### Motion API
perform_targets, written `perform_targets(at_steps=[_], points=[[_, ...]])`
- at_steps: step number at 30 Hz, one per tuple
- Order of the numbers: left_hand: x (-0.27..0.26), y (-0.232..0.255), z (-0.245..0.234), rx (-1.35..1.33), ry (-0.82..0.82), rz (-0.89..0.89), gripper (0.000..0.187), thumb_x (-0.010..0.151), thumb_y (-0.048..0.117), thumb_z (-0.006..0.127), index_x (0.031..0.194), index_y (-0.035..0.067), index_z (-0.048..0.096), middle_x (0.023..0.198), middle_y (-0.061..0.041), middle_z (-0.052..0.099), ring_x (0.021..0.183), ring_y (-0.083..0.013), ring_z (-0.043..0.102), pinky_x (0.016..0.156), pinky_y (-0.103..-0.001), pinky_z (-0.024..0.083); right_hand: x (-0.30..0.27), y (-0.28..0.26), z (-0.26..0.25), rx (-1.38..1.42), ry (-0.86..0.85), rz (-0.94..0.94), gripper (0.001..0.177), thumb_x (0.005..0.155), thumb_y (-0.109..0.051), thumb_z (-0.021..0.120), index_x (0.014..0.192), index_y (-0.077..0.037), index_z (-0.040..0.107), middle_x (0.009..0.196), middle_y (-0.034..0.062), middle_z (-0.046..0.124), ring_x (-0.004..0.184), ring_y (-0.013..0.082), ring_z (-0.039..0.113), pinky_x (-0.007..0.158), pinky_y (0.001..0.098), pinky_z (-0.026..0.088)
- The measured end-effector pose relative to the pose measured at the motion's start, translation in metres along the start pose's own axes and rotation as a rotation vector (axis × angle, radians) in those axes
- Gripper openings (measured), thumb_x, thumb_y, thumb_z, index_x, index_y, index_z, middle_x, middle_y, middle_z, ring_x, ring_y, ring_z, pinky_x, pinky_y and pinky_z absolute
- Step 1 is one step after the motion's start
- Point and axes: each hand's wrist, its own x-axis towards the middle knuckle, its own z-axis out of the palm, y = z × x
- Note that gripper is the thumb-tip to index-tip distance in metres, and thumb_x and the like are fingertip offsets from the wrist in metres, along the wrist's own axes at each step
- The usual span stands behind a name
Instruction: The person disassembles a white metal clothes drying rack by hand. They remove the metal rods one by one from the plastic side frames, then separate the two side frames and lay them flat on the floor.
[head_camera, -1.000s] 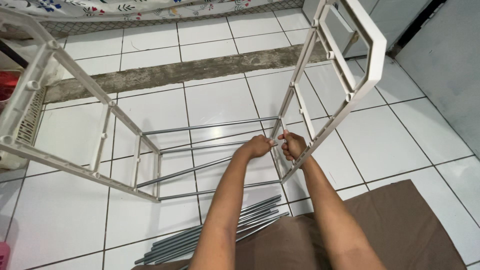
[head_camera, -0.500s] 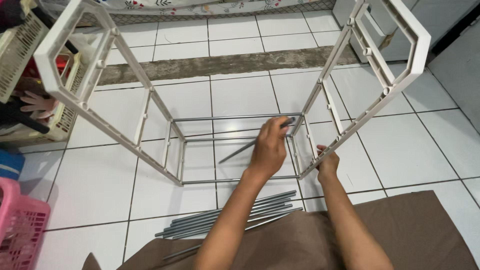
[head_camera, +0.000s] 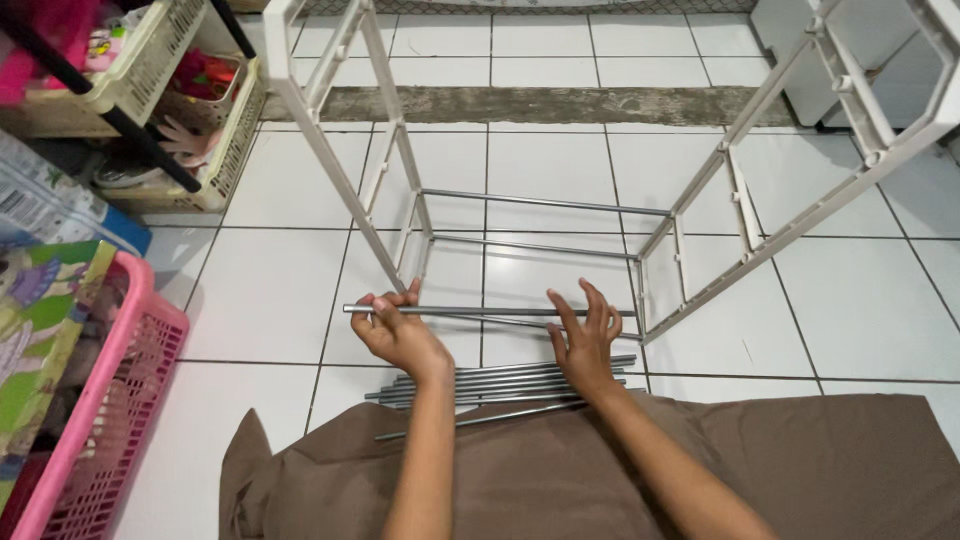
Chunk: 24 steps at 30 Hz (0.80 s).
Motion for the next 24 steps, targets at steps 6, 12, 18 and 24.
perform_targets(at_steps=[6,12,18,24], points=[[0.029,-0.039,-0.098,0.384,0.443,-0.542,0.066,0.093,0.005,0.060,0.147,0.008,0.022,0.135,-0.016,0.038,0.124,-0.0312,0.055,0.109,-0.048,0.048,-0.023,0.029,0.028,0.133,-0.773,0.215,0.029,0.102,-0.023,0.057,0.129,-0.026,0.067,0.108,0.0065,0.059,0.101,0.0249,0.053,0.096,0.0393,0.041],[0.037,-0.063,-0.132,0.593,0.374,-0.664,0.082,0.087,0.007,0.063,0.159,0.009,0.024,0.154,-0.015,0.032,0.142,-0.0317,0.042,0.111,-0.044,0.041,-0.057,0.050,0.043,0.022,-0.982,0.249,0.038,0.102,-0.024,0.051,0.137,-0.032,0.063,0.104,0.0066,0.053,0.099,0.0233,0.049,0.096,0.0377,0.040],[0.044,-0.078,-0.115,0.574,0.175,-0.524,0.050,0.091,0.008,0.063,0.137,0.003,0.045,0.122,-0.013,0.051,0.102,-0.0240,0.052,0.077,-0.034,0.046,-0.072,0.052,0.047,0.054,-0.996,0.318,0.042,0.101,-0.015,0.050,0.137,-0.033,0.064,0.110,0.0057,0.052,0.102,0.0247,0.048,0.100,0.0361,0.041],[0.024,-0.070,-0.059,0.630,-0.174,-0.407,0.018,0.092,0.005,0.060,0.109,0.005,0.056,0.092,-0.005,0.061,0.070,-0.0123,0.056,0.063,-0.027,0.048,-0.072,0.055,0.049,0.018,-0.912,0.193,0.057,0.089,0.004,0.053,0.134,-0.030,0.065,0.118,0.0064,0.055,0.110,0.0243,0.051,0.098,0.0392,0.041]])
